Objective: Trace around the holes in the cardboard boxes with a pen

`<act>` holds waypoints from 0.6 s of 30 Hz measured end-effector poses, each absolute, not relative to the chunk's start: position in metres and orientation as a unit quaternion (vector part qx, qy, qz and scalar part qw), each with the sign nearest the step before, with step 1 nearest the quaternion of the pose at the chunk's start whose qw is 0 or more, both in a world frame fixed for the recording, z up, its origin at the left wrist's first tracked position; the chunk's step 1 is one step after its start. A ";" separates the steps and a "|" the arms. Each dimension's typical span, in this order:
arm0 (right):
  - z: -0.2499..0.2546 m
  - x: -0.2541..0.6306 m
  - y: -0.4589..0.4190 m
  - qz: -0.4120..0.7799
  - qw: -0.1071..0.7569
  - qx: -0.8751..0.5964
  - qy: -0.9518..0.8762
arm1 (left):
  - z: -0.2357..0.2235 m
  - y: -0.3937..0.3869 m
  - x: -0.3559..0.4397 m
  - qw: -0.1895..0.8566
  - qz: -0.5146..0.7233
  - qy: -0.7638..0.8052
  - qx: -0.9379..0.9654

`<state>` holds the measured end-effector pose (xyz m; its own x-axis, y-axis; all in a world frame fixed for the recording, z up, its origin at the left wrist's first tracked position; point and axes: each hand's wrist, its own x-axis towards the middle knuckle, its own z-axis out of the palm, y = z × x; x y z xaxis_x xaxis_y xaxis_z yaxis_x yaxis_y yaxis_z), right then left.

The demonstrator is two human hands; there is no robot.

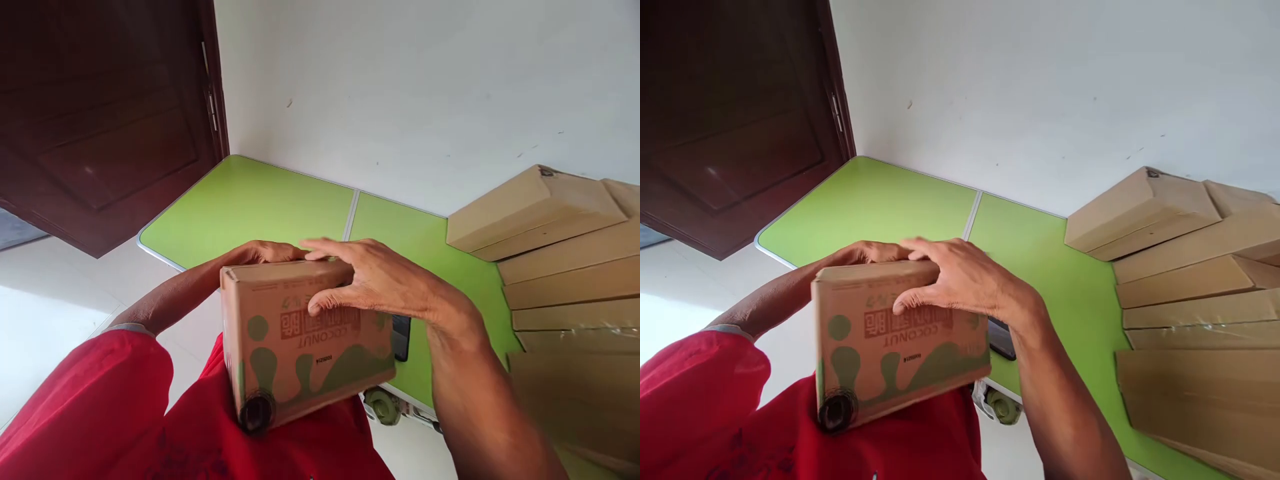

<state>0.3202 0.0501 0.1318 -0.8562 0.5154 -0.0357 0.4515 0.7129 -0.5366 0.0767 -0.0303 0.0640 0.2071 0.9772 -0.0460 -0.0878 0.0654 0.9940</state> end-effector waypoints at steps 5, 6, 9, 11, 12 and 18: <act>0.120 0.352 0.042 0.391 0.048 -0.282 -0.875 | 0.037 0.018 0.078 0.693 0.304 0.414 0.506; 0.117 0.358 0.036 0.402 0.062 -0.292 -0.865 | 0.032 0.015 0.073 0.708 0.294 0.411 0.494; 0.111 0.366 0.017 0.395 0.086 -0.324 -0.855 | 0.025 -0.024 0.056 0.730 0.309 0.403 0.457; 0.110 0.362 0.008 0.373 0.096 -0.328 -0.863 | 0.024 -0.066 0.043 0.722 0.348 0.399 0.445; 0.109 0.359 0.005 0.362 0.098 -0.327 -0.867 | 0.024 -0.088 0.038 0.703 0.387 0.399 0.444; 0.104 0.342 -0.014 0.269 0.124 -0.385 -0.874 | 0.019 -0.205 0.040 0.571 0.372 0.531 0.503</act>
<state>0.3421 -0.0139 0.1039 -0.6731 0.7395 0.0092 0.6059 0.5586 -0.5664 0.0398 -0.2046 0.0190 0.1592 0.9594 -0.2330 0.1097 0.2174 0.9699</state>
